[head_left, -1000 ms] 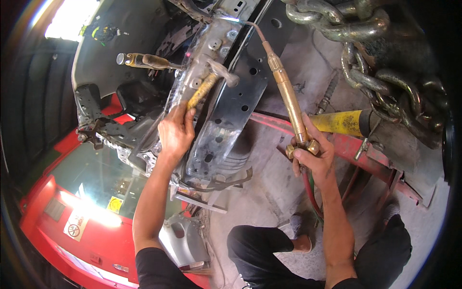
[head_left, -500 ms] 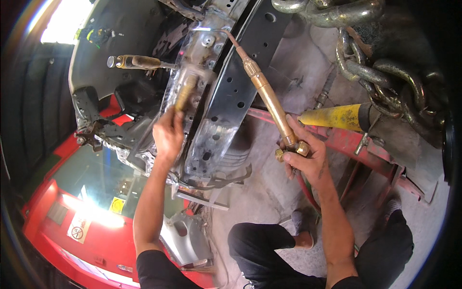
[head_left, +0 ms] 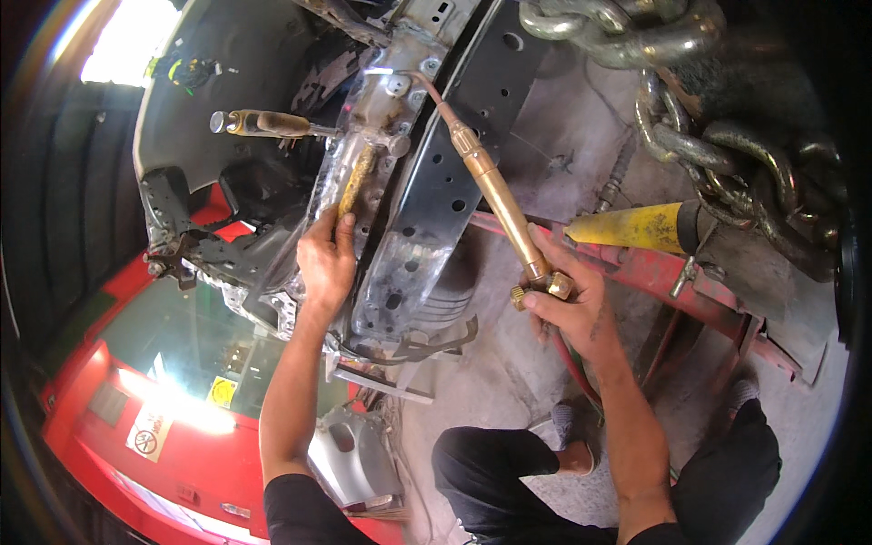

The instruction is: The person welds a car frame using a welding torch and filler rod, then hammers the welds to smooth them. The work is performed on a red vehicle frame secured in a repair jig.

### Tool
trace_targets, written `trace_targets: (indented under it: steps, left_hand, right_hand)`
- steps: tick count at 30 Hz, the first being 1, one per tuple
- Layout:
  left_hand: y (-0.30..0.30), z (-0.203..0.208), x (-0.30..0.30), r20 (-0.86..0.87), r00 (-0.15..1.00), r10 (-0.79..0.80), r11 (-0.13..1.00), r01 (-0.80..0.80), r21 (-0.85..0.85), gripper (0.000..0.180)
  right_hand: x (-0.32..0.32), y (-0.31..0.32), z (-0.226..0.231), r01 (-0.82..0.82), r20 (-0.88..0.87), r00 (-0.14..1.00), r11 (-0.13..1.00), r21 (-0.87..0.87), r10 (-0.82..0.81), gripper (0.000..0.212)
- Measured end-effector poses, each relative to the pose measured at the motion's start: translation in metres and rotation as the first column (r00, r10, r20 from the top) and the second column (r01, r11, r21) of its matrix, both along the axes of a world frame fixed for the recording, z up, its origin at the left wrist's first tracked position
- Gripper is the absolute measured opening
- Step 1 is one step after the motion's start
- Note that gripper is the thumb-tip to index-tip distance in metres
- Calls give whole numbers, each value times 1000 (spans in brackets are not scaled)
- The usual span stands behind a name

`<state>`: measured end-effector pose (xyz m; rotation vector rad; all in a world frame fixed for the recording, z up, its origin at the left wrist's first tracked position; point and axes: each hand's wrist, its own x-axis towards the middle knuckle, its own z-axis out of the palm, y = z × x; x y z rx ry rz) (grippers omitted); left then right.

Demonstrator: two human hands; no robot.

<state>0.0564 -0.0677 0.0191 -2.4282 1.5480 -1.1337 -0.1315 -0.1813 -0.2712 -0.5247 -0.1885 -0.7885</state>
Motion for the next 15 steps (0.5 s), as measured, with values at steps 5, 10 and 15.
trace_targets:
  steps: [5,10,15]
  left_hand:
    - [-4,-4,-20,31,994,-101,989,97,109,38]
    - [-6,-2,-16,33,998,-60,995,57,76,38]
    - [-4,5,-21,-45,999,-20,1000,21,22,40]
  right_hand:
    - [9,-4,15,-38,53,998,999,-9,38,79]
    - [22,-3,23,-8,50,999,1000,-17,9,79]
    - [21,-9,25,-34,45,998,998,-60,37,80]
